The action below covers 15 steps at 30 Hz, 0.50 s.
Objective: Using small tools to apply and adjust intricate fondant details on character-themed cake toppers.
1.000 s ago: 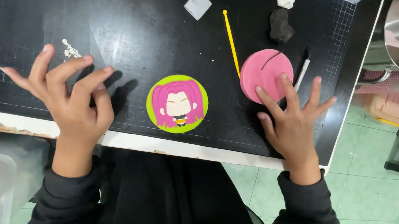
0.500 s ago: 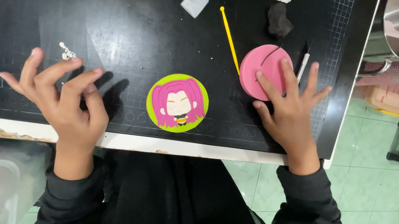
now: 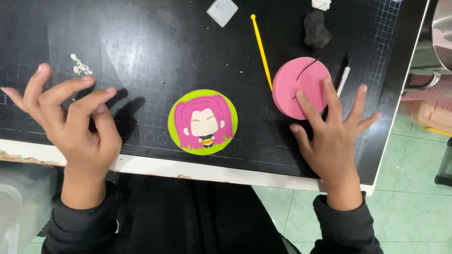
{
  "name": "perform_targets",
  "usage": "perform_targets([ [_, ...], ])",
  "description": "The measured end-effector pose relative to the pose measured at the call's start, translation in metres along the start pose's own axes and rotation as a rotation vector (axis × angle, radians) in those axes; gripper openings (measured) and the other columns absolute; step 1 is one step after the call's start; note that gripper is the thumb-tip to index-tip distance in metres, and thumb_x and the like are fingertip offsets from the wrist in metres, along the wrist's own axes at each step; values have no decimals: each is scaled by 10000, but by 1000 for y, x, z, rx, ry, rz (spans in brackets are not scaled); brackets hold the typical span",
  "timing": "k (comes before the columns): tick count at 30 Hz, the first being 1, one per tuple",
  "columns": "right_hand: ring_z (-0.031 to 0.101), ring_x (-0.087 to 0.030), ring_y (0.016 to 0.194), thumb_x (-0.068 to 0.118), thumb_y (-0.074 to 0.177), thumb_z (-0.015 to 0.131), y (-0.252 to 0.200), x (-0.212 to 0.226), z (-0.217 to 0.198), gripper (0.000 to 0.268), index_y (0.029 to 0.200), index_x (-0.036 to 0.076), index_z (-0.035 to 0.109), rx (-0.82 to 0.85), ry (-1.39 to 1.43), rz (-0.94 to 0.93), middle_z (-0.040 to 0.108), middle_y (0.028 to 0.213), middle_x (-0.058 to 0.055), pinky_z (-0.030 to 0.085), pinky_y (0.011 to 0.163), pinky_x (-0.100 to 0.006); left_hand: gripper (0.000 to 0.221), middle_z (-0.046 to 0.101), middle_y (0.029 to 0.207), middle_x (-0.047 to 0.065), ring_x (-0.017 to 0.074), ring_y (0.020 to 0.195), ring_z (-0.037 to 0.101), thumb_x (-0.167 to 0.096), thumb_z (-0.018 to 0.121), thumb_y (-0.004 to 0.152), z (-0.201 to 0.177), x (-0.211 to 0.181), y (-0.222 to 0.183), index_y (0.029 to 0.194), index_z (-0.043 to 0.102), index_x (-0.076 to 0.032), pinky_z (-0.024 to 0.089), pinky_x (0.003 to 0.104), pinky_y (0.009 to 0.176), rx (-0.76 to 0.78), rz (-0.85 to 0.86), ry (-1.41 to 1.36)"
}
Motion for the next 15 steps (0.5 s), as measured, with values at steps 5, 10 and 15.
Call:
perform_targets([
  [5,-11,-496,1546,364,1019,651,-32,-15,8,481,1496,350,588,-51,-11,16,337,1687,-86,115,983,-939,391,678,1172,105,443,1441,422,178,561,852,1,0,0,962,829,-84,-54,684,1233,9,7,-17],
  [10,9,-550,1517,507,1098,463,-21,-3,5,462,1526,354,544,-43,23,-17,340,1671,-124,10,1014,-906,407,689,1173,107,456,1457,420,192,560,843,0,2,-4,936,847,-81,-64,667,1240,-5,5,1],
  [15,136,-661,1469,478,1031,640,1,7,6,521,1529,375,525,-57,-36,-54,373,1673,-141,76,958,-948,406,688,1176,93,441,1443,423,210,587,871,-1,0,-2,949,831,-106,-53,666,1241,-16,8,7],
])
Point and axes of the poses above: each hand's wrist, its own y-axis towards the middle knuckle, its own z-axis out of the palm, x = y × z, the point moved 5 cm from there along y, towards the middle knuckle
